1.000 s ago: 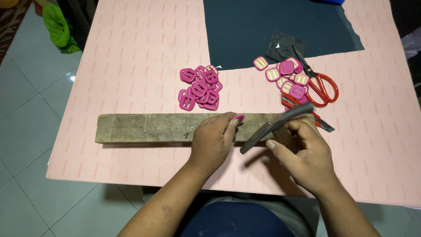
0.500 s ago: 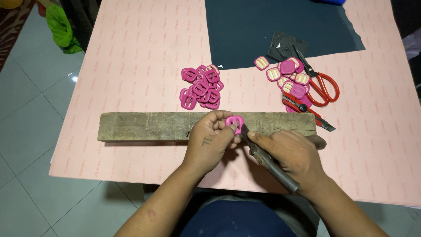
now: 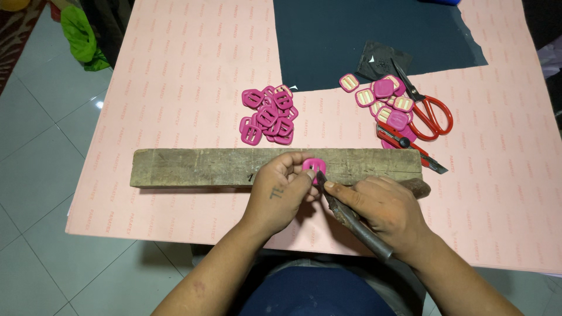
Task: The person repeatedly picks up pink foam pieces and uses a hammer to press them against a wooden block, shaping them into buckle-like forms. The person also uses scissors and a utility knife to trim and refine the edges of the foam pieces. Finished pieces are placed in a pile on the table.
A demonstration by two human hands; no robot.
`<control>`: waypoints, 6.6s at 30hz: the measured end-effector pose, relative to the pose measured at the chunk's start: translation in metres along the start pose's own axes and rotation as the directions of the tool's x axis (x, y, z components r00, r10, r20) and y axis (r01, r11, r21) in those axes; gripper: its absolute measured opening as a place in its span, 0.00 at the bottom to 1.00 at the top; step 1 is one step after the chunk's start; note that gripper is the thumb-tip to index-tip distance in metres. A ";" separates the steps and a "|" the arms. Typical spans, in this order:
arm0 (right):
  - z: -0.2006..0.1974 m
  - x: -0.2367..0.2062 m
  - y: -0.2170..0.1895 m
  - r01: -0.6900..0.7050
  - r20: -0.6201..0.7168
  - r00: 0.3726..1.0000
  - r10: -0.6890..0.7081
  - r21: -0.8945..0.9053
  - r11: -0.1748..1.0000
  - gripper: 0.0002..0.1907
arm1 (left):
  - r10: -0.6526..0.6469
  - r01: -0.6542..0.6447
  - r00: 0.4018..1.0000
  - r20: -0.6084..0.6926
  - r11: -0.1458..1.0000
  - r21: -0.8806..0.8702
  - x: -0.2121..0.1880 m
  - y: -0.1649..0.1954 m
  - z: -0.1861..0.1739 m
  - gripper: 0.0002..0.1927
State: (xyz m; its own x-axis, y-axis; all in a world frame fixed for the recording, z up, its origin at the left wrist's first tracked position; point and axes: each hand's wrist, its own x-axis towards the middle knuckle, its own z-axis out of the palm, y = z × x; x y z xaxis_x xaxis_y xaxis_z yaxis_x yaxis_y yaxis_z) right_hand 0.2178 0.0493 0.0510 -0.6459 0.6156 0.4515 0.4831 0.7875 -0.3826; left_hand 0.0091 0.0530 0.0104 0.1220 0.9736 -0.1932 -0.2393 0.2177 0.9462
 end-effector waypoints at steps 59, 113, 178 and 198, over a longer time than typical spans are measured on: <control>-0.010 -0.015 0.011 0.061 -0.050 0.997 -0.059 0.035 0.998 0.07 | 0.031 -0.031 1.000 -0.003 0.983 -0.179 -0.010 -0.025 0.012 0.10; 0.013 0.022 0.030 -0.242 -0.025 0.970 0.241 -0.075 0.967 0.17 | 0.762 -0.601 0.543 0.354 0.059 0.797 -0.002 -0.032 -0.006 0.12; -0.002 -0.006 0.000 -0.322 0.057 0.946 0.318 0.243 0.915 0.13 | 0.479 -0.446 0.868 0.127 0.643 0.622 -0.027 0.009 -0.005 0.08; 0.016 -0.006 -0.020 -0.010 -0.076 0.997 -0.004 -0.185 0.983 0.09 | 0.281 -0.290 0.956 0.078 0.882 0.371 -0.022 -0.005 -0.006 0.09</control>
State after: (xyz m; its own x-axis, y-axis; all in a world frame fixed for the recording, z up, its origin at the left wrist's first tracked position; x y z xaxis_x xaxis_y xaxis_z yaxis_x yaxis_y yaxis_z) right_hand 0.2023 0.0297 0.0430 -0.6011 0.6127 0.5132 0.5908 0.7731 -0.2310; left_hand 0.0022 0.0304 0.0085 0.1242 0.9870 0.1016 0.1110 -0.1156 0.9871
